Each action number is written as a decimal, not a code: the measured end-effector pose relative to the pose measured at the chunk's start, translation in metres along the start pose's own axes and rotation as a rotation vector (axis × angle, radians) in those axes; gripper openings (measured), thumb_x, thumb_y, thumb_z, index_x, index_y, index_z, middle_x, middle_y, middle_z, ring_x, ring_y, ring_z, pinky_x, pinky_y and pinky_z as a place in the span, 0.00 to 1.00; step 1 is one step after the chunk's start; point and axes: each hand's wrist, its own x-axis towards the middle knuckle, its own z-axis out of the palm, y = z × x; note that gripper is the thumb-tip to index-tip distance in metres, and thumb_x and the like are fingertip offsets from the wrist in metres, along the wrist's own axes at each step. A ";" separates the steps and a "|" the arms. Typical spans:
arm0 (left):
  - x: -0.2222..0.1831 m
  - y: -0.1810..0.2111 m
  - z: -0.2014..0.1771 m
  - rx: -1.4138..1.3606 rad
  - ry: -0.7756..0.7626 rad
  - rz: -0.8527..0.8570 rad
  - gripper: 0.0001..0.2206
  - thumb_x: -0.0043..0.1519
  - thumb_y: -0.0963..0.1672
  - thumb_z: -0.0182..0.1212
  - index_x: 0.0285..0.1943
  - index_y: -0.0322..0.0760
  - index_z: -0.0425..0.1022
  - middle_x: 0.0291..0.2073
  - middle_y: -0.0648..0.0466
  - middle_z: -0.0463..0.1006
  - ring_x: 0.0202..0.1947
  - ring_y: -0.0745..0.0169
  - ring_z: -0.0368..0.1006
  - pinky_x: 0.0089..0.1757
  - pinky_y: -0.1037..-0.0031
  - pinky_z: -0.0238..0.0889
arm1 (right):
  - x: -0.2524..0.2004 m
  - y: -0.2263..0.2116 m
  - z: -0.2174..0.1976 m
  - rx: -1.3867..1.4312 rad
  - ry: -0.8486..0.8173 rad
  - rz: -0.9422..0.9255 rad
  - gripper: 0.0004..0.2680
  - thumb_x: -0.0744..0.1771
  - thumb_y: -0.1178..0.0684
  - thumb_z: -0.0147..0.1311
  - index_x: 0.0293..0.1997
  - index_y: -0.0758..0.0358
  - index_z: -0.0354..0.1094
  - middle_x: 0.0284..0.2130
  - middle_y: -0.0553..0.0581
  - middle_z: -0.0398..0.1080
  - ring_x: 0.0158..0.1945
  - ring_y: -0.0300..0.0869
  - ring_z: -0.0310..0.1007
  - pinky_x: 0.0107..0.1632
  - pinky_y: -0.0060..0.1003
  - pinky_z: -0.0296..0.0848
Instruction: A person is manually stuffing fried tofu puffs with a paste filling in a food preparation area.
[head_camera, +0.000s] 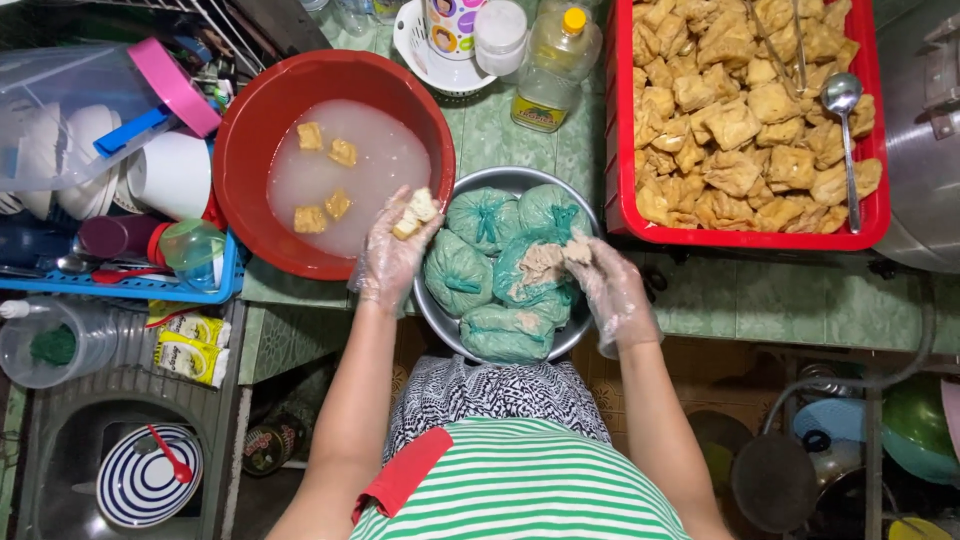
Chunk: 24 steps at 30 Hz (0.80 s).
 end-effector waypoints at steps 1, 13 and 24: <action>-0.003 -0.007 0.005 0.028 -0.016 -0.034 0.21 0.62 0.38 0.56 0.67 0.31 0.69 0.61 0.32 0.73 0.59 0.32 0.72 0.56 0.42 0.68 | -0.001 -0.004 0.000 0.173 -0.046 0.039 0.08 0.65 0.61 0.59 0.46 0.75 0.74 0.42 0.74 0.76 0.45 0.58 0.80 0.55 0.54 0.79; -0.027 -0.103 0.059 -0.255 -0.137 -0.326 0.20 0.61 0.38 0.61 0.61 0.20 0.71 0.50 0.28 0.75 0.48 0.37 0.75 0.49 0.49 0.74 | 0.022 0.034 0.043 -0.152 -0.347 -0.312 0.13 0.64 0.63 0.64 0.52 0.72 0.71 0.44 0.63 0.74 0.45 0.46 0.78 0.47 0.40 0.84; -0.053 -0.096 0.086 0.041 -0.295 -0.080 0.24 0.62 0.40 0.63 0.69 0.32 0.67 0.51 0.44 0.78 0.43 0.62 0.75 0.44 0.76 0.72 | 0.039 0.049 0.047 -1.021 -0.306 -1.251 0.06 0.63 0.57 0.67 0.42 0.52 0.81 0.37 0.53 0.75 0.45 0.48 0.74 0.50 0.40 0.76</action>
